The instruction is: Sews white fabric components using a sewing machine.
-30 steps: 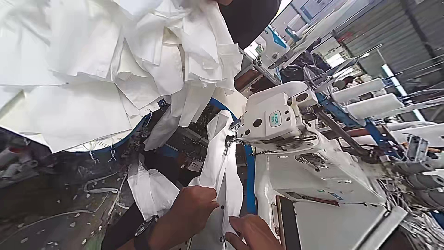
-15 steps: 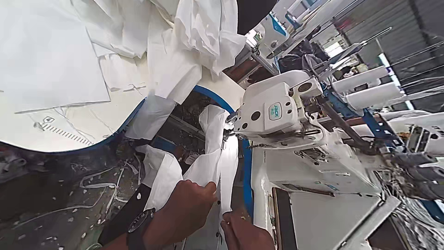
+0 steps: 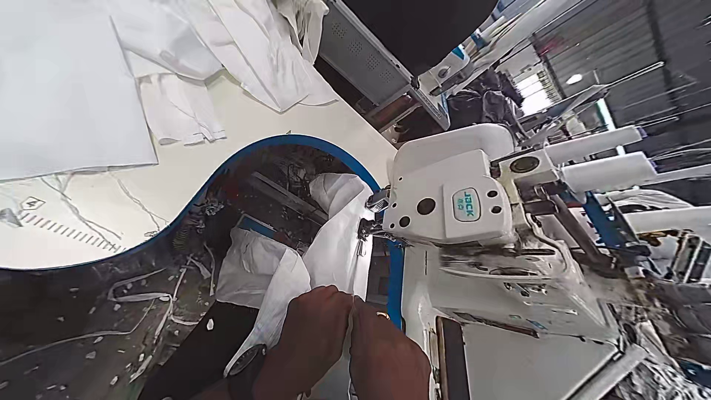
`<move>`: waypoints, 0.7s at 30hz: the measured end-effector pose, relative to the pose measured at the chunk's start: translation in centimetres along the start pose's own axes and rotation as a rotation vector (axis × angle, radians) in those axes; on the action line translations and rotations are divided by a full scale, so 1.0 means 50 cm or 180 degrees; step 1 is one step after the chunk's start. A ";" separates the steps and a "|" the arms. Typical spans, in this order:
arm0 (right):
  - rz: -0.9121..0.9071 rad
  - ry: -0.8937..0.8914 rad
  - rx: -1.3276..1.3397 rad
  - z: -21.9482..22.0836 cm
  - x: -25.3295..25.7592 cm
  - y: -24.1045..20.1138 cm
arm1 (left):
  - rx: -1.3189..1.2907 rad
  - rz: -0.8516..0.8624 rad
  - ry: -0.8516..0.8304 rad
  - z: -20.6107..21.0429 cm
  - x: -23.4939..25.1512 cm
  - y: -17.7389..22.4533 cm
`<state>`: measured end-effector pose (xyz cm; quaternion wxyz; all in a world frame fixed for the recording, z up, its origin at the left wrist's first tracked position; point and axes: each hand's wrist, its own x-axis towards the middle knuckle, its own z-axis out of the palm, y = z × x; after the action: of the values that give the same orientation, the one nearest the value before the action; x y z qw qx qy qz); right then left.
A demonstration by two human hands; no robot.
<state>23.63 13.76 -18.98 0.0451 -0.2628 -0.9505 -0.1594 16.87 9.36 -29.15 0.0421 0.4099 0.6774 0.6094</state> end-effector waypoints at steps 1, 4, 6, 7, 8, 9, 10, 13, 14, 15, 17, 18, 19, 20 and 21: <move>0.0051 0.0027 0.0121 0.009 0.013 0.007 | -0.0085 -0.0034 -0.0017 0.006 0.010 -0.005; 0.0274 -0.0157 0.0797 0.035 0.022 0.037 | -0.0382 -0.0524 -0.0549 0.000 0.040 -0.004; 0.0436 -0.0527 0.1206 0.030 -0.023 0.062 | -0.0404 -0.0995 -0.1687 -0.070 0.070 -0.006; 0.0551 -0.0856 0.1355 0.024 -0.056 0.080 | -0.0390 -0.1014 -0.2185 -0.101 0.076 -0.019; 0.0649 -0.1235 0.1522 0.024 -0.077 0.100 | -0.0354 -0.0862 -0.2525 -0.125 0.084 -0.044; 0.0695 -0.1582 0.1659 0.037 -0.083 0.123 | -0.0306 -0.0668 -0.2821 -0.144 0.100 -0.074; 0.0680 -0.1831 0.1791 0.059 -0.083 0.144 | -0.0161 -0.0495 -0.3114 -0.158 0.124 -0.100; 0.0218 -0.1675 0.1869 0.045 -0.082 0.157 | 0.0777 -0.0118 -0.3510 -0.182 0.218 -0.106; -0.0101 -0.1148 0.1707 0.005 -0.085 0.151 | 0.0803 0.0126 -0.3377 -0.187 0.234 -0.080; -0.0309 -0.0707 0.1607 -0.027 -0.097 0.139 | 0.0682 0.0373 -0.3310 -0.190 0.229 -0.047; -0.0364 -0.0660 0.1780 -0.036 -0.129 0.119 | 0.0728 0.0346 -0.3627 -0.184 0.185 -0.006; -0.0312 -0.0849 0.1908 -0.016 -0.141 0.118 | 0.0960 0.0144 -0.3713 -0.175 0.161 -0.011; -0.0222 -0.1013 0.1966 0.004 -0.149 0.123 | 0.1144 -0.0159 -0.3611 -0.165 0.141 -0.023; -0.0099 -0.1098 0.1978 0.012 -0.151 0.126 | 0.1151 -0.0417 -0.3259 -0.159 0.121 -0.035; 0.0012 -0.1084 0.1969 0.010 -0.148 0.126 | 0.1026 -0.0636 -0.2736 -0.157 0.103 -0.032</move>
<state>33.22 15.42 -18.93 -0.0362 -0.2614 -0.9472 0.1822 8.26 6.39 -26.25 0.3130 0.5592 0.7206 0.2644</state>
